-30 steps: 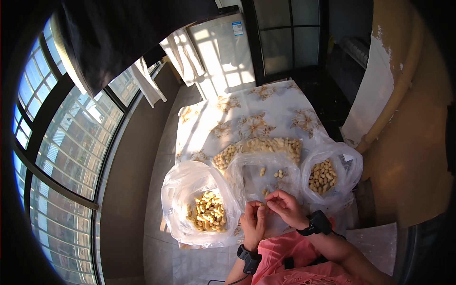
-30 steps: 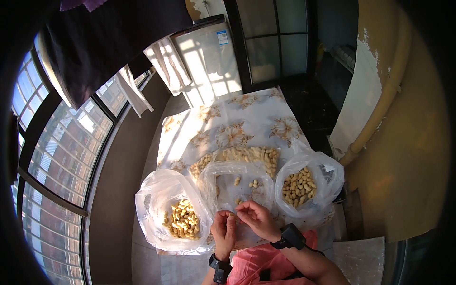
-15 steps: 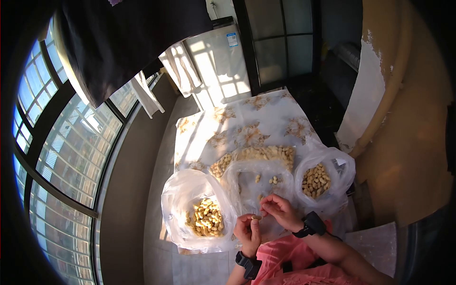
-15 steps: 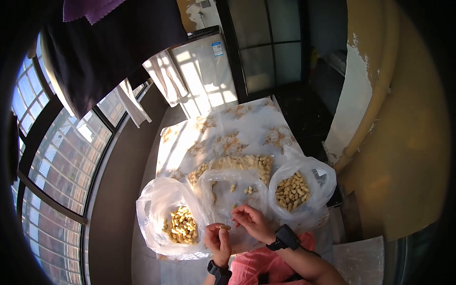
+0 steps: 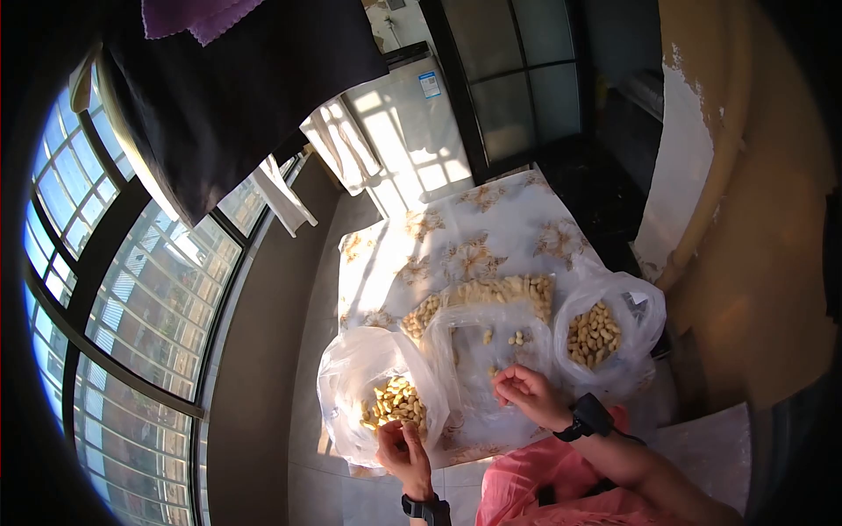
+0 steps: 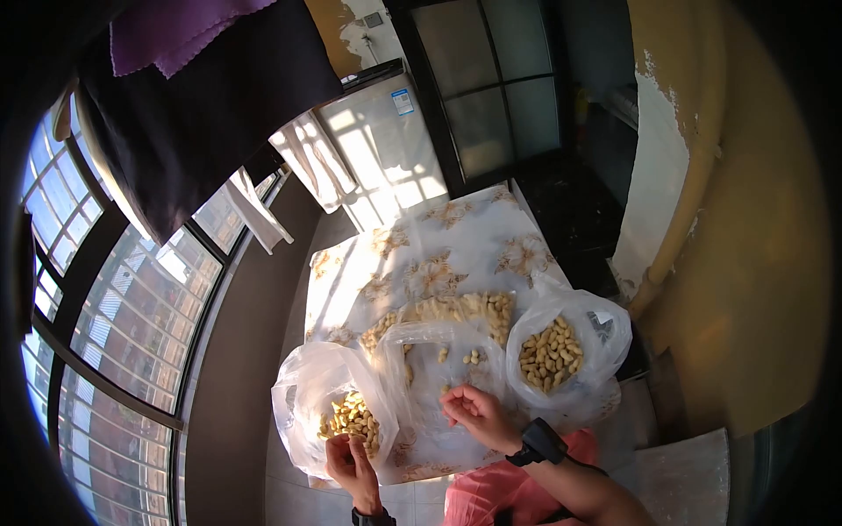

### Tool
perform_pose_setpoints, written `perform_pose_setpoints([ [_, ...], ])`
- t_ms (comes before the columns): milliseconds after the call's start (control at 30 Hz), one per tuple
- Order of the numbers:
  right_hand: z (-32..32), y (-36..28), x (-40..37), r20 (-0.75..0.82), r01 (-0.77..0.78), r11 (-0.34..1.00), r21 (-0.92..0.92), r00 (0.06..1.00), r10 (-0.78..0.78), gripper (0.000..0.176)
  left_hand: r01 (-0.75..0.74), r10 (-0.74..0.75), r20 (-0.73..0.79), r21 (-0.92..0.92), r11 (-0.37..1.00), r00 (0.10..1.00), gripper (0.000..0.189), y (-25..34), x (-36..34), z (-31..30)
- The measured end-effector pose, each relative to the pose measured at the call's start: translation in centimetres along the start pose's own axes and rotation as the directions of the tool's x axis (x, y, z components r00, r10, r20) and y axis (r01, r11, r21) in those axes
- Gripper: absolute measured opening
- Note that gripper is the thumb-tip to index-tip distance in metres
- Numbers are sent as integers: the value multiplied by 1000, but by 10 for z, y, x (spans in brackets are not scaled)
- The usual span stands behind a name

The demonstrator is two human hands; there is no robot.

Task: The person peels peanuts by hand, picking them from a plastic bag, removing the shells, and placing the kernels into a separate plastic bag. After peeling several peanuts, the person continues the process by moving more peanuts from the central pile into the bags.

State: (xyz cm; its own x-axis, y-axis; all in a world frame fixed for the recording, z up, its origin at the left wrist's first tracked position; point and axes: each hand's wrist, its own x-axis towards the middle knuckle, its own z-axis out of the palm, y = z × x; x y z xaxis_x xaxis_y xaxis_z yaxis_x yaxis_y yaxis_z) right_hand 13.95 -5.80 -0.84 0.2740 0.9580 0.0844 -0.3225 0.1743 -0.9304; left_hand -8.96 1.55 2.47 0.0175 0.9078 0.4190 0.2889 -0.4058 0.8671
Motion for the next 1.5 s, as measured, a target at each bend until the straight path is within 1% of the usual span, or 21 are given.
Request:
perform_pose_setpoints([
  [33, 1, -2, -1, 7, -13, 1000, -8, 1000, 13, 17, -15, 15, 9, -2, 1000, 1000, 18, 0, 2, -3],
  [100, 1, -2, -1, -2, -15, 1000, -3, 1000, 15, 17, 49, -50, -36, -12, 999, 998, 19, 9, 5, -7],
  [167, 1, -2, -2, -7, -21, 1000, -2, 1000, 21, 17, 22, -22, -55, 5, 1000, 998, 19, 6, 9, -9],
  [267, 0, 0, -1, 1, -16, 1000, -8, 1000, 16, 18, 25, -9, -75, 211, 977, 997, 15, 0, 18, -13],
  [300, -1, 1, -1, 7, -13, 1000, -13, 1000, 13, 18, 15, 0, -73, 205, 979, 997, 15, 0, 20, -13],
  [367, -2, 4, -2, 10, -2, 1000, -20, 1000, 3, 19, 90, -76, -65, 260, 962, 995, 19, 5, 22, -15],
  [433, -2, 5, -2, 10, -13, 1000, -14, 1000, 13, 19, 94, -73, -95, 243, 965, 993, 21, 12, 22, -11],
  [500, -3, 5, -1, 17, -1, 1000, -14, 1000, 1, 19, 80, -76, -57, 91, 993, 996, 20, 27, 18, -3],
  [567, -2, 3, -2, 29, 3, 1000, -16, 1000, -2, 19, 38, -40, 97, 28, 999, 994, 21, 37, 8, 12],
  [600, -1, 1, -2, 19, -16, 1000, -18, 1000, 17, 19, 59, -59, 183, 8, 998, 981, 20, 50, -1, 22],
  [633, -1, 0, -2, 9, -35, 999, -20, 999, 35, 19, -92, 65, 262, 91, 992, 963, 20, 43, -8, 34],
  [700, -1, 4, -2, 2, -33, 999, -10, 999, 33, 19, -133, 67, 362, 160, 978, 930, 24, 48, -16, 55],
  [767, 0, 1, -3, -14, -43, 998, -39, 999, 43, 20, -184, 120, 359, 150, 971, 925, 29, 39, -17, 74],
  [967, -1, 4, -4, -6, -14, 999, -43, 1000, 14, 20, -137, 104, 347, 72, 988, 932, 41, 30, -16, 100],
  [1033, 1, -1, -5, 31, 83, 974, -209, 996, -79, 19, -136, 103, 347, 71, 988, 932, 45, 24, -18, 103],
  [1067, 0, -2, -5, 33, 86, 974, -207, 996, -81, 19, -142, 109, 338, 74, 987, 935, 47, 20, -20, 104],
  [1133, -1, -3, -5, 93, 161, 912, -376, 986, -136, 19, -144, 116, 317, 68, 987, 941, 52, 20, -22, 105],
  [1167, -1, -3, -4, 96, 164, 912, -376, 986, -137, 19, -146, 117, 315, 68, 987, 942, 52, 20, -22, 105],
  [1233, 0, -3, -2, 170, 273, 840, -468, 961, -218, 21, -140, 136, 290, -6, 990, 947, 51, 19, -24, 104],
  [1333, 1, -2, 0, 240, 310, 788, -532, 948, -211, 23, -104, 120, 311, -69, 992, 943, 52, 16, -24, 101],
  [1500, 6, -2, -2, 202, 320, 750, -579, 947, -248, 24, -124, 151, 335, -101, 987, 930, 51, 21, -22, 97],
])
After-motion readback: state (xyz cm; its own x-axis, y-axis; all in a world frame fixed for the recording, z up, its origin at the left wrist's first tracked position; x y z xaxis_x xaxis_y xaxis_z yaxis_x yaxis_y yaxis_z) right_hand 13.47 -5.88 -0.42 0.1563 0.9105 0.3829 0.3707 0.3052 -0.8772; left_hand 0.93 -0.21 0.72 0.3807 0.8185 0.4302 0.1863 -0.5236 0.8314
